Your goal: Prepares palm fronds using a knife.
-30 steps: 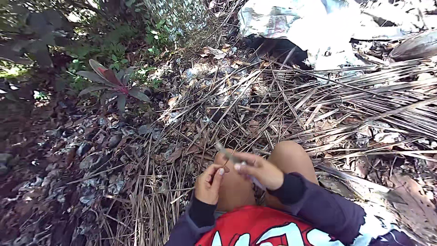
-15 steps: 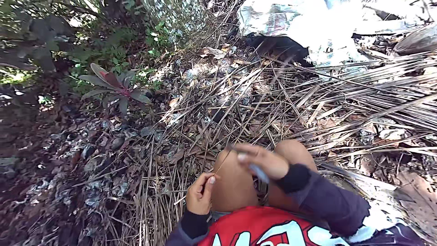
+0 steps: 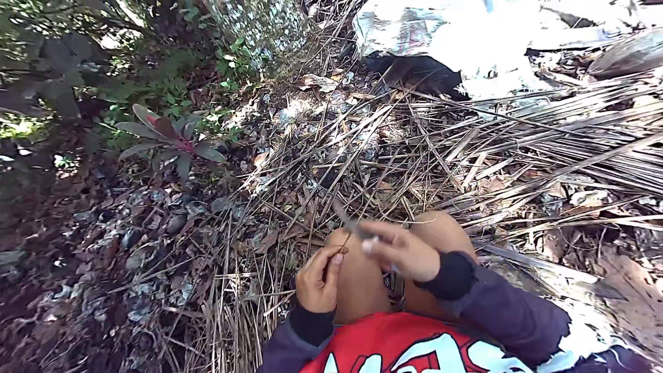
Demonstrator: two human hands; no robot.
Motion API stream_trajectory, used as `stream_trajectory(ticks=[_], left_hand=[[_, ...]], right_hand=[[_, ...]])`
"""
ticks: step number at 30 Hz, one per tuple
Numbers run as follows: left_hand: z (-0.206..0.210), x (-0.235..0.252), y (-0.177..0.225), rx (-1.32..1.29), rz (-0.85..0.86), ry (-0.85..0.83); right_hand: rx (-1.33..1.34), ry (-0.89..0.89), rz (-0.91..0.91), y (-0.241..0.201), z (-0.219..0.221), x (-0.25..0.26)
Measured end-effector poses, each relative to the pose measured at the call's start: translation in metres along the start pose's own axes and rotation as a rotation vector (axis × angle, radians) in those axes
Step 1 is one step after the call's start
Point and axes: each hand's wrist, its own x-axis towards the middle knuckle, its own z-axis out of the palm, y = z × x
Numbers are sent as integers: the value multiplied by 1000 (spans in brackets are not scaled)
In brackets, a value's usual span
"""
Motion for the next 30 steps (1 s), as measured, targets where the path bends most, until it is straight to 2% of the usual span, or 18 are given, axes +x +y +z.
stream_trajectory(ticks=[1,2,6,8,10,13,15,17,20,23,26,27,28,30], left_hand=[[0,-1,1,-25,3,2],[-2,-2,0,-54,-3,-8],[-17,-20,0,-143,-110,-66],[-21,-24,-2,-176,-175,-54],[-19,-20,0,-217,-231,-49],[-14,-10,7,-326,-292,-69],[-15,-9,7,-429,-322,-114],[-23,-14,4,-544,-365,-178],[-33,-21,6,-628,-439,-239],[-30,-22,7,-618,-484,-205],[-28,-19,6,-579,-480,-180],[-30,-21,4,-569,-474,-187],[-34,-23,3,-565,-481,-194],[-42,-32,0,-567,-534,-189]], right_hand=[[16,-33,2,1,1,-2],[15,13,-17,-4,-5,-4],[63,508,-282,-46,-94,-1],[107,630,-373,-60,-115,-5],[116,472,-307,-52,-86,-8],[174,-6,15,-17,-10,-9],[218,-169,128,-2,12,-5],[164,-73,70,-13,-8,-2],[156,100,-115,-32,-60,6],[125,110,-76,-29,-44,7],[39,-43,83,-17,-8,2],[4,25,68,-18,-13,2],[-38,173,23,-23,-32,3],[-23,483,-107,-40,-88,9]])
